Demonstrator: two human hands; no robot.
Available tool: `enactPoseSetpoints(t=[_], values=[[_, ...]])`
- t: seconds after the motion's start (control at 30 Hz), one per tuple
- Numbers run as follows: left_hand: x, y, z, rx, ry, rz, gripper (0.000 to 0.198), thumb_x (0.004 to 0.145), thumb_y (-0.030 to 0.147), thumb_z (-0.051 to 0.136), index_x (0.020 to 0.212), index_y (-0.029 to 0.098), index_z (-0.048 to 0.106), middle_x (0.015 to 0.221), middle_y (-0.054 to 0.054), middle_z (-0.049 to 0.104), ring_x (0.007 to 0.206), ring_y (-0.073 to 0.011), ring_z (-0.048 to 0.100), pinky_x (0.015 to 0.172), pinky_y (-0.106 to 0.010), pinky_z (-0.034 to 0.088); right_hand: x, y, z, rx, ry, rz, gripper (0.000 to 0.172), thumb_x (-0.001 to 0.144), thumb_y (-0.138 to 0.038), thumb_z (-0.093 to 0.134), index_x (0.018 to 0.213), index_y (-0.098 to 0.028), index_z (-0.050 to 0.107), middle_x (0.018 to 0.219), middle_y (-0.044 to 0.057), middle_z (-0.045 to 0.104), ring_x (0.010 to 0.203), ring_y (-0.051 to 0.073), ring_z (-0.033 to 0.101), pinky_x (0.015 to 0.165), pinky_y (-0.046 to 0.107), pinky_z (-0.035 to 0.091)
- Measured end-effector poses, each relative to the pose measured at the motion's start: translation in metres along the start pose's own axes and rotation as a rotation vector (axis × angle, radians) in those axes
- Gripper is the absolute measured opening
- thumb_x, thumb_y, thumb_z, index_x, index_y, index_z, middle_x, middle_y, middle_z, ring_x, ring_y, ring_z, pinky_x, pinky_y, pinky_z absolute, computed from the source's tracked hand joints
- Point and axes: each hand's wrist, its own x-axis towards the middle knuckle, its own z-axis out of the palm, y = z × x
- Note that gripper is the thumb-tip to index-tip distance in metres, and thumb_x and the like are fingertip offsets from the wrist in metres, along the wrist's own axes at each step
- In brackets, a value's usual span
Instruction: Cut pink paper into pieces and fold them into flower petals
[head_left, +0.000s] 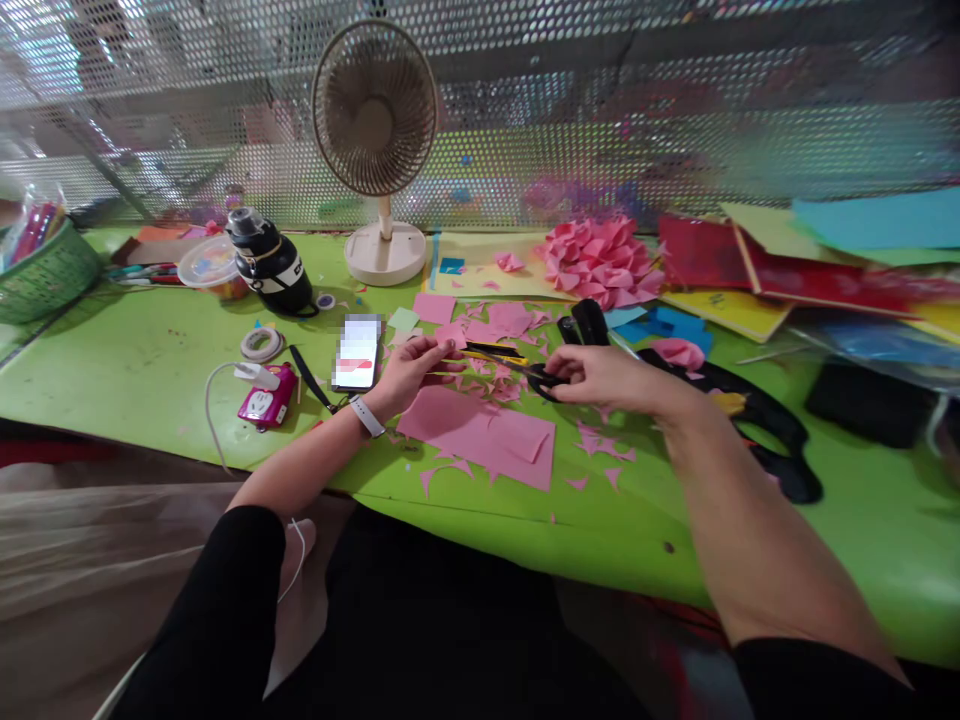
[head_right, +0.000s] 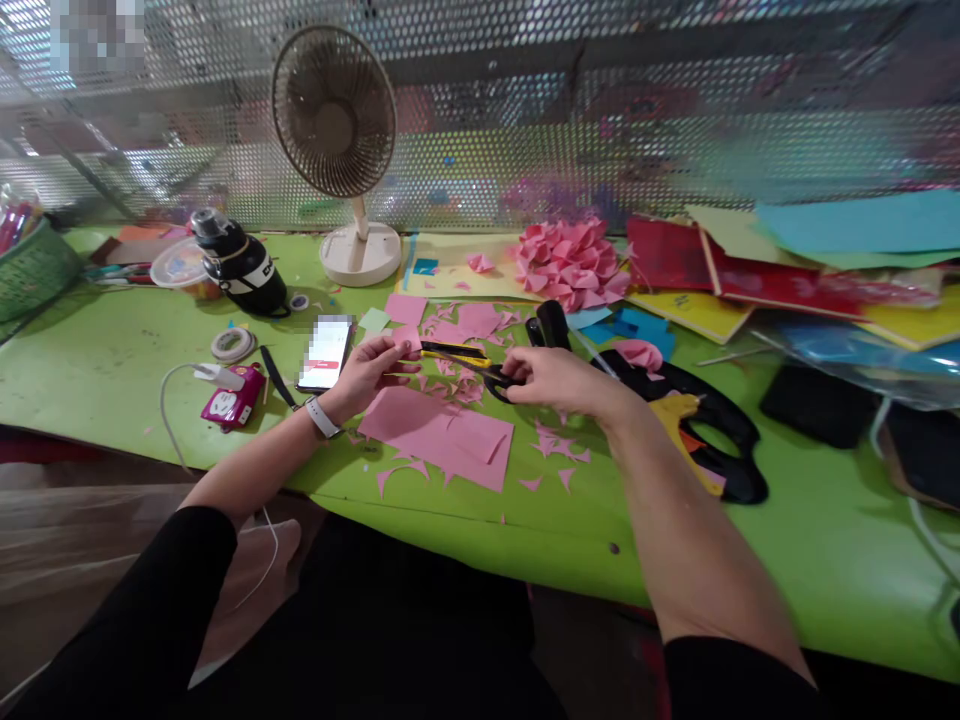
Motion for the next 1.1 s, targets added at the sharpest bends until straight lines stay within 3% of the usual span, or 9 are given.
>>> enactPoseSetpoints(t=[0.13,0.27,0.5,0.7,0.9,1.1], values=[[0.000,-0.002,0.000,-0.053,-0.007,0.030,0.026,0.083,0.031,0.075,0.091,0.013,0.060,0.092,-0.008,0.076,0.079,-0.0146,0.074,0.066,-0.022,0.058,0.004,-0.005,0.011,0.460,0.066,-0.033,0.039,0.059,-0.045,0.081,0.083,-0.021,0.061,0.073,0.003,0.069,0.063,0.019,0.064,0.057,0.032,0.053],[-0.002,-0.003,0.003,-0.080,-0.022,0.041,0.029,0.080,0.034,0.078,0.090,0.012,0.060,0.095,-0.010,0.076,0.085,-0.0175,0.075,0.070,-0.025,0.058,0.006,-0.025,0.029,0.677,0.031,-0.018,0.054,0.052,-0.056,0.088,0.080,-0.021,0.059,0.069,0.002,0.067,0.057,0.014,0.059,0.051,0.027,0.050],[-0.004,-0.004,0.002,-0.118,-0.029,0.063,0.031,0.076,0.035,0.080,0.088,0.014,0.059,0.108,-0.009,0.074,0.106,-0.0228,0.071,0.085,-0.033,0.058,0.004,-0.038,0.045,0.693,-0.043,-0.033,0.061,0.051,-0.066,0.085,0.082,-0.020,0.058,0.070,0.001,0.062,0.062,0.013,0.058,0.052,0.025,0.047],[-0.005,-0.005,0.003,-0.162,-0.045,0.048,0.031,0.076,0.035,0.080,0.088,0.014,0.060,0.101,-0.009,0.075,0.102,-0.0219,0.072,0.085,-0.033,0.057,0.006,-0.030,0.052,0.673,-0.088,-0.082,0.052,0.065,-0.063,0.080,0.089,-0.021,0.060,0.077,0.003,0.066,0.067,0.016,0.060,0.057,0.028,0.048],[-0.006,-0.006,0.005,-0.176,-0.040,0.030,0.030,0.078,0.034,0.080,0.088,0.014,0.060,0.102,-0.009,0.075,0.100,-0.0210,0.073,0.086,-0.033,0.057,0.010,-0.033,0.057,0.653,-0.087,-0.095,0.057,0.062,-0.063,0.081,0.093,-0.019,0.063,0.084,0.006,0.069,0.074,0.019,0.063,0.062,0.030,0.049],[-0.006,-0.006,0.004,-0.158,-0.035,0.011,0.029,0.079,0.035,0.078,0.091,0.014,0.061,0.109,-0.011,0.075,0.101,-0.0212,0.072,0.081,-0.031,0.058,0.007,-0.037,0.055,0.643,-0.132,-0.105,0.053,0.068,-0.062,0.077,0.094,-0.019,0.064,0.084,0.007,0.068,0.072,0.019,0.062,0.061,0.031,0.048]])
